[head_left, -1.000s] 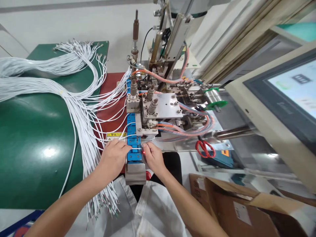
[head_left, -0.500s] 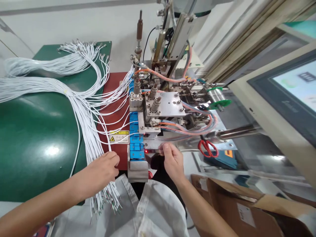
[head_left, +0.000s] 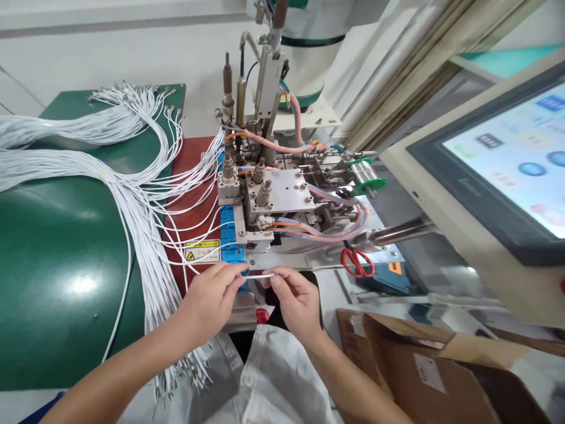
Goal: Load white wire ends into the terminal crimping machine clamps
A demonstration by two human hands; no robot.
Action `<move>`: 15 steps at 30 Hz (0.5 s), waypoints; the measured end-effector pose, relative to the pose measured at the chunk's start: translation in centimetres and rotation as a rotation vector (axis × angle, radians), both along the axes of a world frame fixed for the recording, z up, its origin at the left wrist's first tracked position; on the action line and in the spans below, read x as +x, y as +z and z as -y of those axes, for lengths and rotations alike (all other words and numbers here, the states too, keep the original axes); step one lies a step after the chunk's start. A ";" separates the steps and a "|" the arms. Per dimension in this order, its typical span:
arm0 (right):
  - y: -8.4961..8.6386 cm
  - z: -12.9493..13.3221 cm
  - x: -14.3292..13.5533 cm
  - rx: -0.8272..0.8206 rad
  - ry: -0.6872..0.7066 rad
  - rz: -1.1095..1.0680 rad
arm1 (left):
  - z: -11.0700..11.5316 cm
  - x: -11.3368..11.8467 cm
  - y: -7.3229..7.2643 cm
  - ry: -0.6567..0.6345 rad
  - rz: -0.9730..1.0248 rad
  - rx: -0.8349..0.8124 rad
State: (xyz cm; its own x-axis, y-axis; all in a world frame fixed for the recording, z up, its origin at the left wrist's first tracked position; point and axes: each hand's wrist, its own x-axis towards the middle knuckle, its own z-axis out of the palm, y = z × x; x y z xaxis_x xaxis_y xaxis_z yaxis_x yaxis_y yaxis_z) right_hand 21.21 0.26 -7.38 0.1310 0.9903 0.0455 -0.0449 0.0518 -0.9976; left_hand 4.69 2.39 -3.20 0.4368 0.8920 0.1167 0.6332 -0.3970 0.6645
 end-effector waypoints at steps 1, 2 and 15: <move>0.2 -0.2 -0.1 -0.006 0.028 0.052 | 0.2 0.4 -0.1 -0.004 0.017 -0.008; 0.4 -0.4 -0.2 -0.008 0.062 0.090 | 0.3 0.7 -0.3 -0.001 0.037 -0.023; 1.4 -1.0 -0.2 0.113 0.021 0.284 | 0.5 1.5 -1.0 0.069 0.111 0.040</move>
State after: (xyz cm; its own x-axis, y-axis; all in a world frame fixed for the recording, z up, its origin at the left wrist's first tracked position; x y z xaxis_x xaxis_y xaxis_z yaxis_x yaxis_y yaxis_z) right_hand 20.97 1.28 -5.97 0.0768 0.9792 0.1877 0.2323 0.1655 -0.9585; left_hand 6.15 1.92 -4.20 0.3568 0.9132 0.1970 0.5834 -0.3825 0.7165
